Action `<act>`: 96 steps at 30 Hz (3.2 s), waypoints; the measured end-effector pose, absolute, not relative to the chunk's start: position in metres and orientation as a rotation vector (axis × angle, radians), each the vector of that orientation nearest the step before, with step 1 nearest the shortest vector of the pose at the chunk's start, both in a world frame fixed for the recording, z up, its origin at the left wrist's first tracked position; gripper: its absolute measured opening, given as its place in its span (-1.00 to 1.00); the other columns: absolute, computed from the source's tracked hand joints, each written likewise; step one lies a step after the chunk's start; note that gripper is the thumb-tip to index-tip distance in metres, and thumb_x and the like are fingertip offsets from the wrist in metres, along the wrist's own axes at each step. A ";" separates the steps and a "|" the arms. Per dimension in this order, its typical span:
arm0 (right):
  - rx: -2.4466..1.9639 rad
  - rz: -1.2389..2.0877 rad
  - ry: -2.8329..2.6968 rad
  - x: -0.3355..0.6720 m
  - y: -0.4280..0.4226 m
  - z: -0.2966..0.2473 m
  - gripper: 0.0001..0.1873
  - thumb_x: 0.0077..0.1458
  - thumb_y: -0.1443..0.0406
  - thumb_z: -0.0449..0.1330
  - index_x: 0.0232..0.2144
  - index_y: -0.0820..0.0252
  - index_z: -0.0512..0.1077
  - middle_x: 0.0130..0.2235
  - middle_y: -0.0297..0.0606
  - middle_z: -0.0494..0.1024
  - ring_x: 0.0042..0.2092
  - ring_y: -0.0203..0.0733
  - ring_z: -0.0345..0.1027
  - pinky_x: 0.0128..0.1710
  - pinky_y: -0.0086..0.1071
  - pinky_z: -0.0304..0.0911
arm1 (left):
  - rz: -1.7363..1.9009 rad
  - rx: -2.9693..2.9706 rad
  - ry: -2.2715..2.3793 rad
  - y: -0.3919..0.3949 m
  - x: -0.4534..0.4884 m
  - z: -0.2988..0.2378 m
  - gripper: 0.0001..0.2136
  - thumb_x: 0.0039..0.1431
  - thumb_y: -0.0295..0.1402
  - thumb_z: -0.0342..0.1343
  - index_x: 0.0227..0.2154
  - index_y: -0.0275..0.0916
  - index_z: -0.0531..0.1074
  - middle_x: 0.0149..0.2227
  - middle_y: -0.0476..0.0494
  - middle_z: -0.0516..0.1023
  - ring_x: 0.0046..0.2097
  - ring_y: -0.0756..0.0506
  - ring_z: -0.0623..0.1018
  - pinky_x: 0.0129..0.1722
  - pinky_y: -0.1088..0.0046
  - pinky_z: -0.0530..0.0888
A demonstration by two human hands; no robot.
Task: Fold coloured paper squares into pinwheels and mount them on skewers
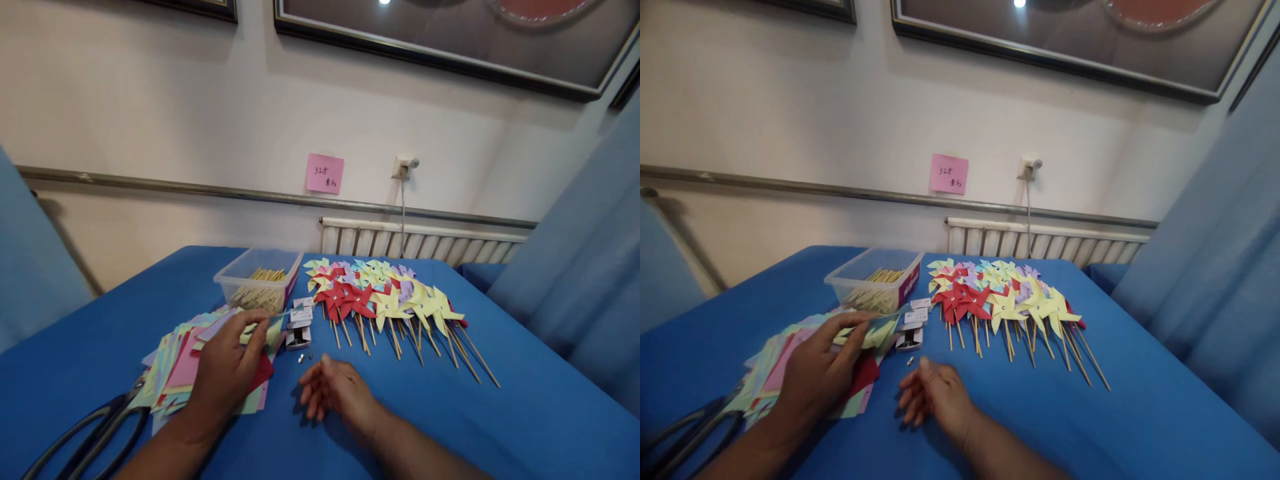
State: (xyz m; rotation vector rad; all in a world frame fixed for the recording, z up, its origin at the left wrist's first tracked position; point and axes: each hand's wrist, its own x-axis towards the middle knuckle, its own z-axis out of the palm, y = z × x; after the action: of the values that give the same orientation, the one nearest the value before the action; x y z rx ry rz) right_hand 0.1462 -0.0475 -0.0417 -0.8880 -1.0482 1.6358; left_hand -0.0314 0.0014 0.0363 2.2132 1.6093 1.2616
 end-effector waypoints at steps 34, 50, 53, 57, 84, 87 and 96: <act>-0.693 1.336 -0.493 0.173 -0.036 -0.029 -0.67 -0.07 0.19 0.34 -0.28 0.31 0.52 -0.30 -0.09 0.62 -0.28 -0.03 0.51 -0.22 -0.21 0.38 | 0.971 1.724 1.090 -0.022 0.009 0.000 -0.63 0.09 -0.21 0.10 -0.03 -0.17 0.36 -0.10 -0.16 0.50 -0.15 -0.14 0.50 -0.11 0.29 0.44; -0.711 1.269 -0.463 0.175 -0.035 -0.030 -0.66 -0.08 0.18 0.34 -0.28 0.30 0.50 -0.25 -0.09 0.62 -0.31 -0.04 0.52 -0.20 -0.17 0.40 | 1.046 1.544 0.979 -0.022 0.012 -0.001 -0.64 0.09 -0.26 0.13 -0.04 -0.18 0.29 -0.15 -0.16 0.50 -0.12 -0.13 0.52 -0.05 0.26 0.41; -0.719 1.263 -0.450 0.176 -0.034 -0.032 -0.66 -0.09 0.17 0.34 -0.29 0.30 0.50 -0.25 -0.09 0.62 -0.31 -0.05 0.52 -0.21 -0.18 0.40 | 1.035 1.542 0.973 -0.022 0.011 -0.003 -0.63 0.09 -0.25 0.13 -0.03 -0.18 0.30 -0.14 -0.16 0.50 -0.12 -0.13 0.52 -0.04 0.27 0.41; -0.713 1.267 -0.464 0.176 -0.035 -0.032 -0.66 -0.08 0.18 0.34 -0.28 0.30 0.51 -0.26 -0.09 0.62 -0.31 -0.04 0.52 -0.24 -0.19 0.41 | 1.018 1.526 0.955 -0.024 0.011 -0.001 -0.61 0.10 -0.23 0.12 0.00 -0.16 0.29 -0.12 -0.16 0.50 -0.10 -0.13 0.51 -0.03 0.27 0.40; -1.054 1.289 -1.026 0.167 -0.045 -0.040 -0.64 -0.16 0.09 0.34 -0.49 0.31 0.48 -0.62 -0.38 0.45 -0.62 -0.38 0.22 -0.60 -0.50 0.16 | 0.770 1.287 0.973 -0.014 0.013 -0.001 -0.80 -0.19 -0.31 0.29 -0.47 -0.24 0.43 -0.53 0.00 0.54 -0.49 -0.06 0.50 -0.50 0.49 0.38; -1.102 1.209 -1.092 0.167 -0.045 -0.041 -0.68 -0.10 0.11 0.30 -0.49 0.29 0.45 -0.60 -0.39 0.43 -0.59 -0.37 0.22 -0.59 -0.51 0.15 | 0.780 1.257 1.015 -0.014 0.014 0.002 -0.77 -0.21 -0.28 0.29 -0.45 -0.26 0.46 -0.54 -0.01 0.54 -0.51 -0.06 0.50 -0.51 0.48 0.37; -0.967 1.136 -1.013 0.170 -0.036 -0.040 -0.67 -0.03 0.10 0.26 -0.29 0.20 0.41 -0.43 -0.33 0.52 -0.42 -0.29 0.38 -0.42 -0.46 0.25 | 0.973 1.009 1.085 -0.007 0.009 0.005 -0.70 -0.17 -0.26 0.30 -0.37 -0.29 0.44 -0.52 -0.04 0.55 -0.54 -0.04 0.48 -0.53 0.47 0.38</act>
State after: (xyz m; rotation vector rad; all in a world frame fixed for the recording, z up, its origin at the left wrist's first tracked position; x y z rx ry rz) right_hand 0.1696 -0.0357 -0.0403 -0.9667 -1.0130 1.1364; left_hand 0.0094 -0.0073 0.0052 1.0086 1.0849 0.9731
